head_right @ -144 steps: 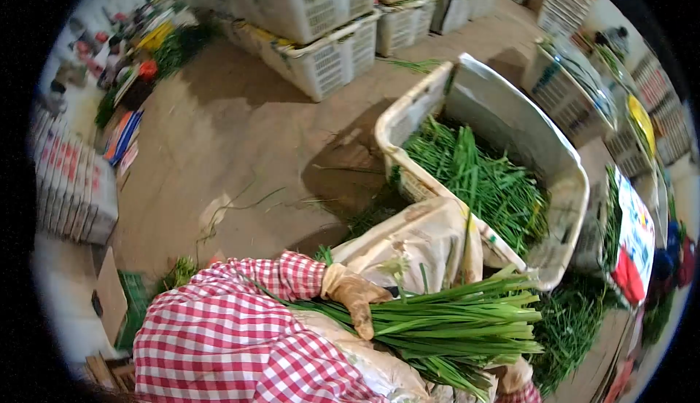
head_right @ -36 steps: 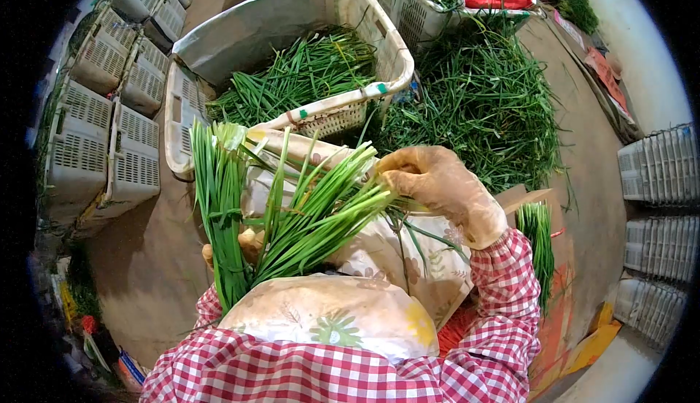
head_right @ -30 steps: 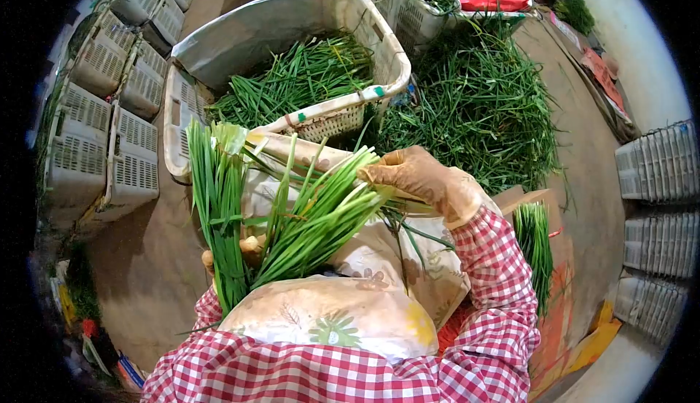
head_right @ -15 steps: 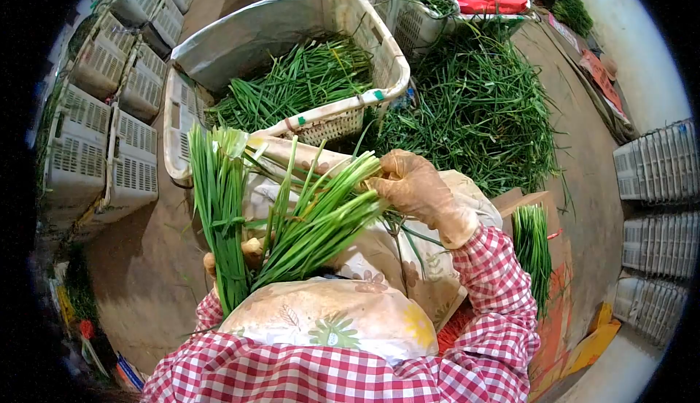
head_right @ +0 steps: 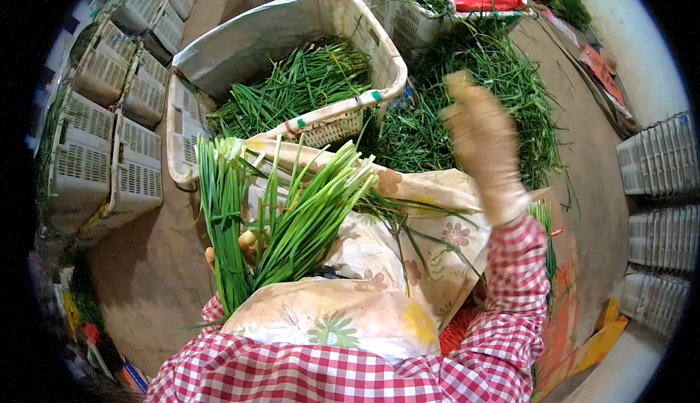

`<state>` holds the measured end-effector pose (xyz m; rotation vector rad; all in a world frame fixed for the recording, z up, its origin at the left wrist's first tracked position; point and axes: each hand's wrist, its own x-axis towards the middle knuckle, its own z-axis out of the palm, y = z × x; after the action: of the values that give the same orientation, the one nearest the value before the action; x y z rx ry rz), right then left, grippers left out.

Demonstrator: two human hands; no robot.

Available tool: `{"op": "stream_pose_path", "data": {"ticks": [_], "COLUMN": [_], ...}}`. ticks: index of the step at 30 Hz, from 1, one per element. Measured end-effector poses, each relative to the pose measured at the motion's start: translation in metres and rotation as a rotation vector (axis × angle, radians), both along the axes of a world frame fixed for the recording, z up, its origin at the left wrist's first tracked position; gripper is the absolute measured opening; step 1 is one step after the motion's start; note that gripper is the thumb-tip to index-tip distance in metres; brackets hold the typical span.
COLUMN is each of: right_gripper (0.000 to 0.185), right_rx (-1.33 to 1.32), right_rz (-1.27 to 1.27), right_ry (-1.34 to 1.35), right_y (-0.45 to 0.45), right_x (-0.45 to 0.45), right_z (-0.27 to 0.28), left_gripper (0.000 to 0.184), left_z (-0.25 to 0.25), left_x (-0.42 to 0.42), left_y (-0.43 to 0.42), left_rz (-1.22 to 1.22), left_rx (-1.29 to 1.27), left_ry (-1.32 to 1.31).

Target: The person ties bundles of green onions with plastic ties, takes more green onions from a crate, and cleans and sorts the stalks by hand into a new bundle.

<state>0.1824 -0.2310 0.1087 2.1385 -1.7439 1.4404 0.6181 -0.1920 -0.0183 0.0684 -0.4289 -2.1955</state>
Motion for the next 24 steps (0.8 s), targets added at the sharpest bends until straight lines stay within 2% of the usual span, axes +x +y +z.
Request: {"op": "stream_pose_path", "data": {"ticks": [1, 2, 4, 8, 12, 13, 14, 15, 16, 17, 18, 20, 22, 23, 24], "right_gripper": [0.041, 0.037, 0.028, 0.017, 0.016, 0.005, 0.008, 0.013, 0.017, 0.023, 0.023, 0.033, 0.048, 0.059, 0.064], "right_rx": [0.121, 0.172, 0.165, 0.125, -0.142, -0.153, -0.258, -0.353, -0.309, -0.042, -0.045, 0.502, 0.461, 0.661, 0.752], "right_rz": [0.108, 0.080, 0.135, 0.145, 0.007, -0.113, -0.278, -0.477, -0.684, -1.017, -1.019, -1.195, -0.855, -0.564, 0.080], "right_ry": [0.144, 0.376, 0.528, 0.712, 0.770, 0.834, 0.890, 0.996, 1.015, 0.951, 0.952, 0.385, 0.292, -0.159, -0.576], "right_y": [0.005, 0.015, 0.020, 0.024, 0.020, 0.012, 0.012, 0.004, 0.000, 0.002, 0.001, -0.001, -0.003, -0.002, 0.005], "right_x": [0.029, 0.053, 0.075, 0.075, 0.039, 0.019, 0.007, -0.026, -0.054, -0.081, -0.096, -0.113, -0.097, -0.072, -0.050], "right_z": [0.008, 0.003, -0.016, -0.019, -0.001, 0.003, 0.021, 0.019, 0.019, 0.012, 0.010, 0.009, -0.028, -0.049, -0.051], "left_gripper": [0.071, 0.071, 0.076, 0.078, 0.082, 0.084, 0.084, 0.081, 0.078, 0.078, 0.073, 0.067, 0.064, 0.063, 0.062], "left_z": [-0.001, -0.001, 0.007, 0.014, 0.019, 0.020, 0.019, 0.016, 0.014, 0.012, 0.010, 0.006, 0.001, 0.002, 0.002], "left_x": [0.000, 0.000, -0.008, -0.010, -0.021, -0.023, -0.018, -0.007, 0.000, 0.000, 0.000, -0.002, -0.007, -0.009, -0.010], "left_y": [0.000, 0.000, -0.001, 0.000, -0.001, 0.000, 0.000, -0.001, -0.001, -0.002, -0.003, -0.007, -0.011, -0.011, -0.011], "left_rz": [-0.015, -0.031, 0.003, -0.033, -0.003, 0.032, 0.030, -0.009, -0.046, -0.047, -0.048, -0.051, -0.004, 0.006, 0.017], "left_rx": [-0.006, -0.012, -0.125, -0.139, -0.196, -0.189, -0.188, -0.201, -0.214, -0.216, -0.202, -0.192, -0.244, -0.255, -0.265], "left_ry": [0.000, -0.001, 0.089, 0.110, 0.133, 0.186, 0.188, 0.033, -0.121, -0.118, -0.045, 0.031, 0.117, 0.138, 0.158]}}
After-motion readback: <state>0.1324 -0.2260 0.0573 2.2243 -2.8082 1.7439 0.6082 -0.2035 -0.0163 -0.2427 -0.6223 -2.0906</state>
